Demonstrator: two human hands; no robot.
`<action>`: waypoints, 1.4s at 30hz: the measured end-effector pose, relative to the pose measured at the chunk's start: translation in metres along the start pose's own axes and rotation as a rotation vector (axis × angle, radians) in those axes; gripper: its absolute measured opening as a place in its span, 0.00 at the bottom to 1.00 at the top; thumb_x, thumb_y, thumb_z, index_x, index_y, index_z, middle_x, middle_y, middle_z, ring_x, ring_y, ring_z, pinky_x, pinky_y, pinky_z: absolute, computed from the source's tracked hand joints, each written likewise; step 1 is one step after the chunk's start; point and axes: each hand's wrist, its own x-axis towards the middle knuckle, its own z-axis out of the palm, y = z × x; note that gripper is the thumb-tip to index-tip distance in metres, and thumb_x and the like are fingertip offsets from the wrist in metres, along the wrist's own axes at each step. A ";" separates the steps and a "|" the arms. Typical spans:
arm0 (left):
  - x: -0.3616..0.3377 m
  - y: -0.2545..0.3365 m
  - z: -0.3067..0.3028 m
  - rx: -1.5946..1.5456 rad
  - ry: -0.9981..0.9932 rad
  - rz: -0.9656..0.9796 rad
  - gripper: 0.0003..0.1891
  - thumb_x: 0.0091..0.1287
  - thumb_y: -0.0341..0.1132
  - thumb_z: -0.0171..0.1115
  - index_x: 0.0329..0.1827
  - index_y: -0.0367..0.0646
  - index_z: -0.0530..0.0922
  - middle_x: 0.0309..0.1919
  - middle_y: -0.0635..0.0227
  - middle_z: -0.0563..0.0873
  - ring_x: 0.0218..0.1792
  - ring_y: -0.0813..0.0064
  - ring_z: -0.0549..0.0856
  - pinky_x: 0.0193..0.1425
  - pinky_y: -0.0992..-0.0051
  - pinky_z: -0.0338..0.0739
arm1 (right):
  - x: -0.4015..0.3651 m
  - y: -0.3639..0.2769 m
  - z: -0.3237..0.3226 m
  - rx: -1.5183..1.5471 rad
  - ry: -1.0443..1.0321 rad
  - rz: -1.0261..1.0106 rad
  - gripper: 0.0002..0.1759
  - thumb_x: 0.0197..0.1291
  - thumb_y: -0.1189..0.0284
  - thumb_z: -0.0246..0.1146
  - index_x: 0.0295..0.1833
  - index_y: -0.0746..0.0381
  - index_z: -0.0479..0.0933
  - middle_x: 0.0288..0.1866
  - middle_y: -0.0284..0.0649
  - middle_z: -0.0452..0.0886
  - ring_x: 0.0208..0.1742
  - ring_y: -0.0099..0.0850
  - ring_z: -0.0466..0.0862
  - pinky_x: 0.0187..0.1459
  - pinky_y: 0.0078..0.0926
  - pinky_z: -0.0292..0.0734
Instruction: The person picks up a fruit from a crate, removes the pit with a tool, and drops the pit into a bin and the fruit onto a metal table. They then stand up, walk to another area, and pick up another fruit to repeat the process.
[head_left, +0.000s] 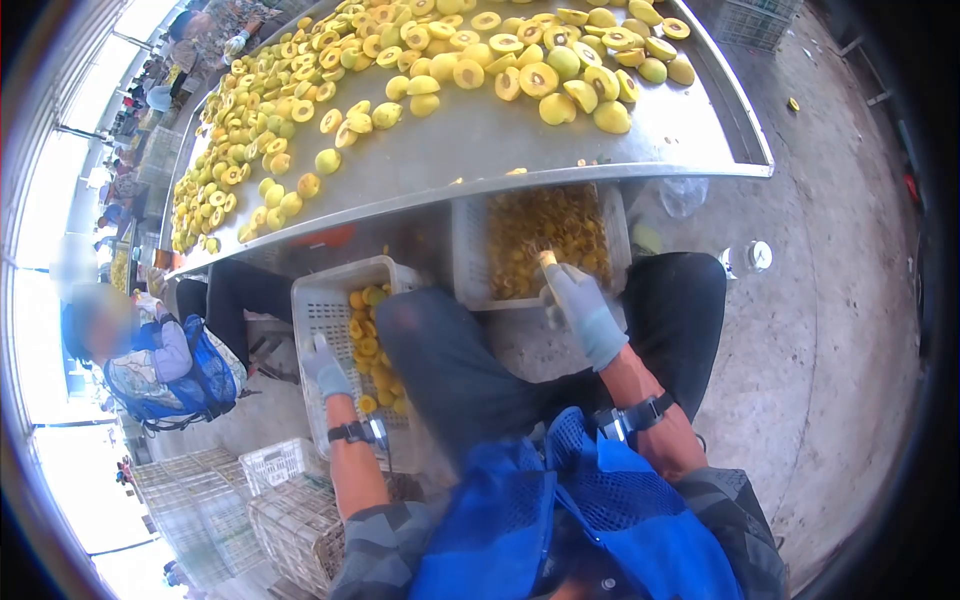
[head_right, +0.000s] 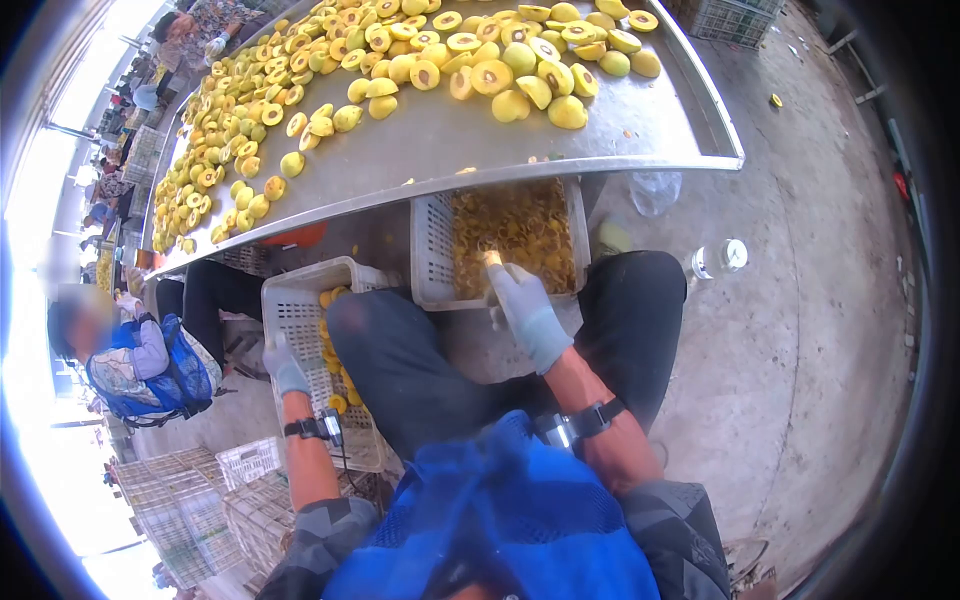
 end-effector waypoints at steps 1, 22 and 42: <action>0.000 0.079 0.001 -0.128 -0.063 0.050 0.17 0.73 0.39 0.58 0.51 0.31 0.85 0.40 0.54 0.90 0.36 0.62 0.87 0.45 0.63 0.81 | 0.001 0.001 0.001 -0.003 -0.012 -0.009 0.21 0.76 0.54 0.59 0.45 0.63 0.77 0.28 0.37 0.78 0.19 0.23 0.73 0.21 0.23 0.69; 0.120 0.389 0.342 0.429 -0.205 0.508 0.36 0.55 0.49 0.76 0.61 0.33 0.77 0.52 0.45 0.88 0.54 0.45 0.86 0.59 0.57 0.81 | 0.018 -0.022 -0.016 -0.063 -0.044 0.034 0.19 0.78 0.58 0.58 0.38 0.61 0.79 0.23 0.30 0.77 0.20 0.18 0.73 0.23 0.21 0.67; -0.111 0.390 0.144 -0.477 -1.009 0.446 0.18 0.73 0.23 0.58 0.64 0.30 0.74 0.57 0.51 0.86 0.55 0.59 0.88 0.60 0.65 0.86 | -0.025 -0.029 -0.002 -0.292 -0.092 -0.564 0.14 0.77 0.64 0.57 0.53 0.65 0.79 0.33 0.37 0.80 0.30 0.25 0.78 0.33 0.27 0.74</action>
